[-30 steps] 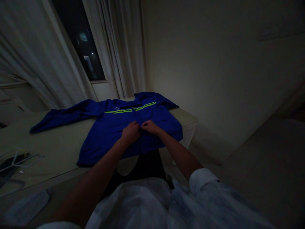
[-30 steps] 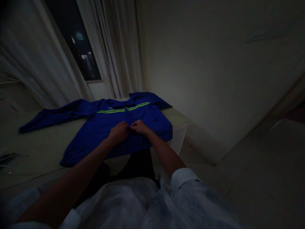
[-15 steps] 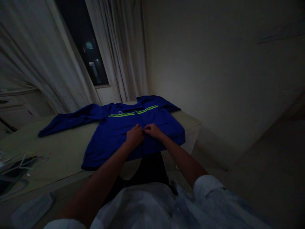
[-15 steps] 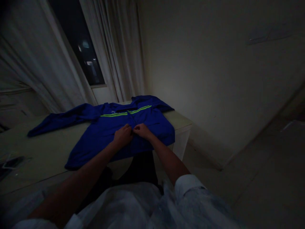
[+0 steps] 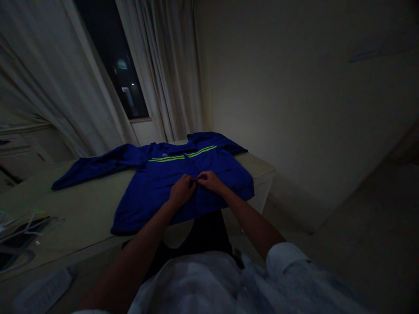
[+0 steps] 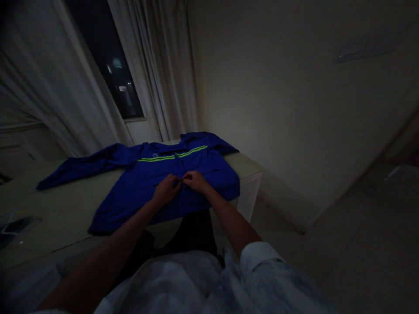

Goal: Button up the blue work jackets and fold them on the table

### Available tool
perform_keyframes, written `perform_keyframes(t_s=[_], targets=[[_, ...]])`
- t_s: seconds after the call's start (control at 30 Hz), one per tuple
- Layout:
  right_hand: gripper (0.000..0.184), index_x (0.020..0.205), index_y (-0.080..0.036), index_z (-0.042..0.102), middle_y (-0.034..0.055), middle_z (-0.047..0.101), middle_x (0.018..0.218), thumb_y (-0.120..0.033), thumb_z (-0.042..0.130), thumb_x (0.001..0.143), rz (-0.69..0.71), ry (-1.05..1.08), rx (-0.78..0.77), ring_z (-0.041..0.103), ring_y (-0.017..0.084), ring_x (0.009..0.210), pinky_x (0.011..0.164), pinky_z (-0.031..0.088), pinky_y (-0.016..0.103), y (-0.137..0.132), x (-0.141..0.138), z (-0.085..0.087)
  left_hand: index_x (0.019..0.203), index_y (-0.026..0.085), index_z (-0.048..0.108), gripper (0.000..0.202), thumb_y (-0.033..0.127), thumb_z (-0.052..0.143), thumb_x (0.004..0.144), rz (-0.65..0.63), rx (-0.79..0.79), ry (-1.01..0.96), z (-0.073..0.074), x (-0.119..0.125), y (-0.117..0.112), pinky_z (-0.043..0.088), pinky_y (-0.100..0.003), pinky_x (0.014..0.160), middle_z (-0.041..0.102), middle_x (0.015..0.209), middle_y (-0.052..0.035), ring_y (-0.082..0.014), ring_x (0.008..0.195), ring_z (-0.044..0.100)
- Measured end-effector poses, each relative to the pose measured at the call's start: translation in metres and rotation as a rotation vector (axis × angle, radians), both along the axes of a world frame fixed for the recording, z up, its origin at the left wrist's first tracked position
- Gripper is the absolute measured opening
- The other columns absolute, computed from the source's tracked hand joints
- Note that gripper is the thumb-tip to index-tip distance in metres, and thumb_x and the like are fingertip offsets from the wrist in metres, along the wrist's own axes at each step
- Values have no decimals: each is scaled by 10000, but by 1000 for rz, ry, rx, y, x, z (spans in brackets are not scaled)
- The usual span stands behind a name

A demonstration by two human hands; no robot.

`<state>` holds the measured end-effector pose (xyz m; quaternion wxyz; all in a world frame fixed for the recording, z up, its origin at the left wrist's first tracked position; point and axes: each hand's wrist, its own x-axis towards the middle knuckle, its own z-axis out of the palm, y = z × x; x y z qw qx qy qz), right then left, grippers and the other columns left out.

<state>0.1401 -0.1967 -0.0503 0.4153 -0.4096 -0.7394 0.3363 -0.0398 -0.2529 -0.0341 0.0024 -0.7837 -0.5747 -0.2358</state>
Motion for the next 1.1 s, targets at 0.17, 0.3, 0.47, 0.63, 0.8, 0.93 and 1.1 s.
perform_keyframes(t_s=[0.17, 0.3, 0.47, 0.63, 0.8, 0.93, 1.1], targets=[[160, 864, -160, 780, -10, 700, 724, -139, 672, 748, -21, 9, 10, 595, 133, 674, 651, 427, 227, -2, 1, 0, 1127, 243, 676, 185, 253, 581, 969, -39, -6, -55, -1, -1, 1, 491, -296, 795, 684, 1151, -46, -200, 974, 692], [147, 845, -163, 760, -17, 686, 707, -130, 663, 740, -22, 17, 5, 588, 132, 663, 650, 431, 226, 0, 0, -1, 1122, 246, 656, 180, 261, 595, 953, -49, -21, -70, -1, -1, 1, 479, -294, 781, 686, 1112, -39, -199, 952, 685], [151, 824, -163, 743, -5, 710, 757, -110, 628, 742, -24, 36, 12, 616, 141, 705, 695, 456, 239, 2, 0, -2, 1003, 225, 628, 120, 337, 598, 969, -16, -48, -70, -1, 0, 2, 468, -310, 774, 690, 1001, -49, -214, 908, 670], [154, 837, -176, 729, -9, 708, 773, -109, 615, 759, -44, 55, 19, 628, 148, 743, 709, 466, 241, 2, 0, -2, 996, 235, 629, 78, 277, 589, 943, -6, -73, -71, 0, 1, 1, 449, -307, 744, 708, 976, -46, -219, 910, 681], [114, 843, -178, 713, 0, 713, 795, -131, 623, 792, -65, 68, 14, 641, 154, 759, 737, 479, 256, 2, 2, -2, 1003, 245, 621, 89, 250, 564, 935, -4, -84, -67, 1, 1, 1, 431, -312, 710, 724, 953, -42, -230, 893, 685], [52, 867, -176, 695, 10, 717, 832, -198, 664, 832, -82, 81, 19, 655, 165, 808, 777, 488, 272, 1, 1, 0, 964, 241, 597, 56, 268, 551, 949, 2, -81, -55, 3, 2, 0, 415, -310, 703, 712, 916, -43, -227, 864, 676], [255, 986, -169, 682, 17, 716, 891, -301, 792, 797, -125, 51, 38, 654, 172, 820, 777, 486, 286, -1, 0, 1, 903, 241, 566, 56, 255, 537, 949, -24, -74, -45, 5, 0, -3, 403, -314, 701, 690, 883, -40, -224, 847, 664]])
